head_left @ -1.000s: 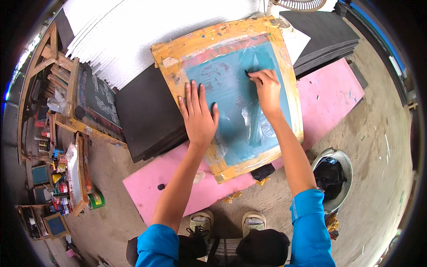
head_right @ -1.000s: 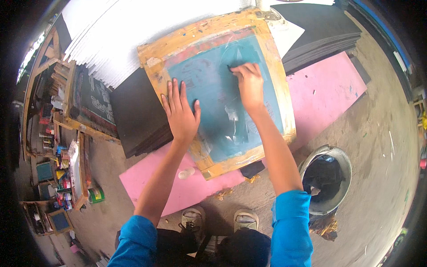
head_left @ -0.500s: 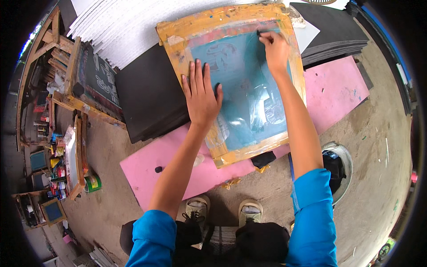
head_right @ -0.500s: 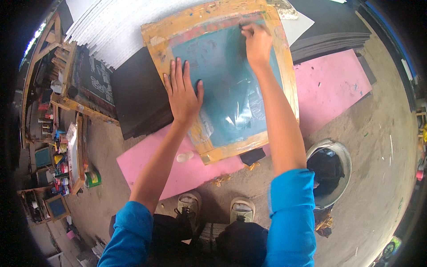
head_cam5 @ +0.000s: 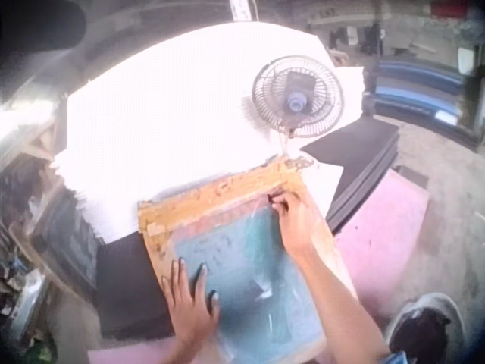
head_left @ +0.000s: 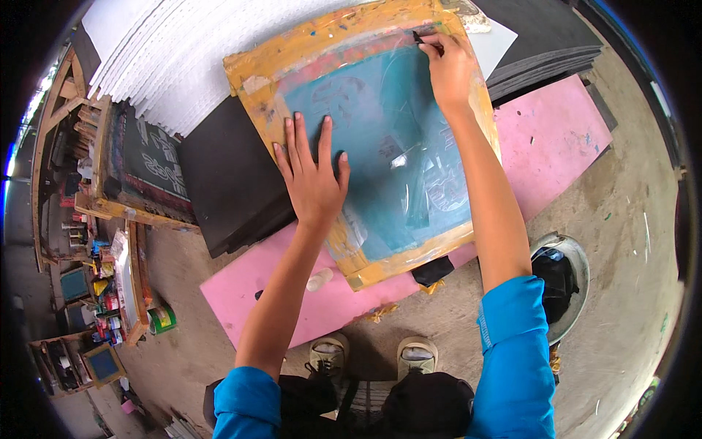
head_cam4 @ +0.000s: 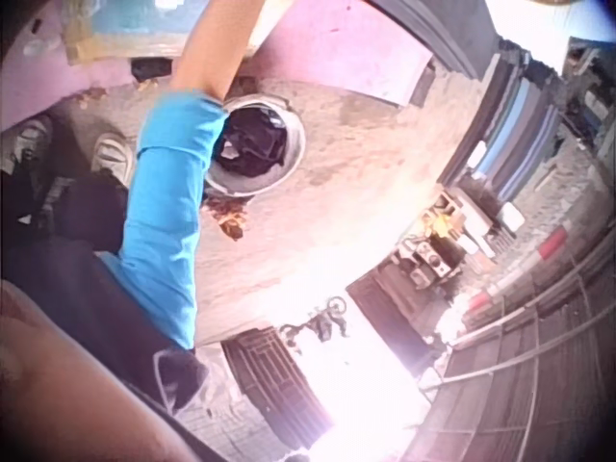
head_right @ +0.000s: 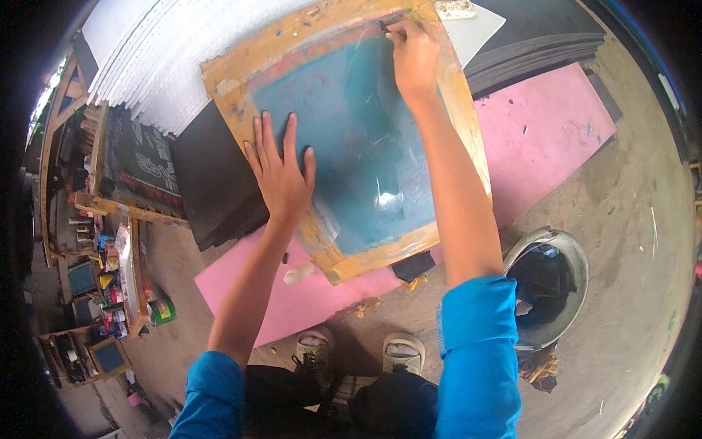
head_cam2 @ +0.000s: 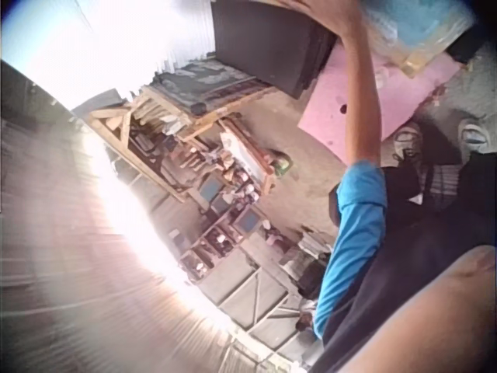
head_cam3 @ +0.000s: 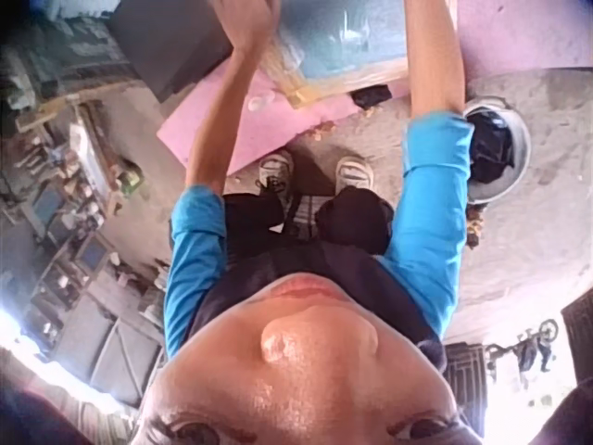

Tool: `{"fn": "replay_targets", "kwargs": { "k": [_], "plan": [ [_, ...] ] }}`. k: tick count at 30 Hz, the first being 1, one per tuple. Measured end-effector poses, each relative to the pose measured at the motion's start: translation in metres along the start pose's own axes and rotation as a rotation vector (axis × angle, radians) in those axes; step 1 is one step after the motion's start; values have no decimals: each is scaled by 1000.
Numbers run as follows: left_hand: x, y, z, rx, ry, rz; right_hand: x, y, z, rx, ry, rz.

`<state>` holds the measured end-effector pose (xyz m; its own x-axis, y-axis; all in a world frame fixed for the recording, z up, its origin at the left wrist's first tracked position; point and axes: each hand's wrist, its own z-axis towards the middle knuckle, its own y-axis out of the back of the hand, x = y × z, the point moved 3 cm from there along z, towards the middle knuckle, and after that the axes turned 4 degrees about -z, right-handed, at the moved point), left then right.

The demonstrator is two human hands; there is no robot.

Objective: The person wipes a framed screen with a dark cloth, repeatedly rubbing the surface to remove residue. The person occasionally dips the cloth into a bucket of liquid and continues wiping the screen until it appears cleaner.

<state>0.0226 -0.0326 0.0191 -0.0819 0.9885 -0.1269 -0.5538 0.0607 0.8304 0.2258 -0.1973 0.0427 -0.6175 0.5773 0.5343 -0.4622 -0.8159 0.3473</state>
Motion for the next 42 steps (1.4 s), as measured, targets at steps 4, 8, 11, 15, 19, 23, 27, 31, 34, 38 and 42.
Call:
{"fn": "replay_targets", "kwargs": {
  "k": [4,8,11,15,19,23,27,31,34,38,42],
  "plan": [
    [7,0,-1,-5,1,16,3,5,-50,41,-5,-17],
    [10,2,-2,-23,-13,42,30,48,-131,171,-94,25],
    [9,0,-3,-24,-19,47,23,47,-123,157,0,72],
    [2,-2,0,-15,-16,29,-2,17,-35,26,47,-47],
    [6,-1,-3,4,5,41,-3,20,-51,82,35,-66],
    [9,4,-5,-12,2,56,8,44,-104,113,-75,22],
    [3,2,0,-8,2,49,-5,29,-58,52,-27,13],
    [2,-1,1,12,17,39,-10,18,-16,22,-19,-68],
    [5,-1,-2,19,16,55,-10,34,-75,79,-26,-43],
    [10,5,-3,3,12,68,18,82,-176,186,-111,-21],
    [6,1,-3,-8,2,60,-1,81,-159,188,10,12]
  ]
}}
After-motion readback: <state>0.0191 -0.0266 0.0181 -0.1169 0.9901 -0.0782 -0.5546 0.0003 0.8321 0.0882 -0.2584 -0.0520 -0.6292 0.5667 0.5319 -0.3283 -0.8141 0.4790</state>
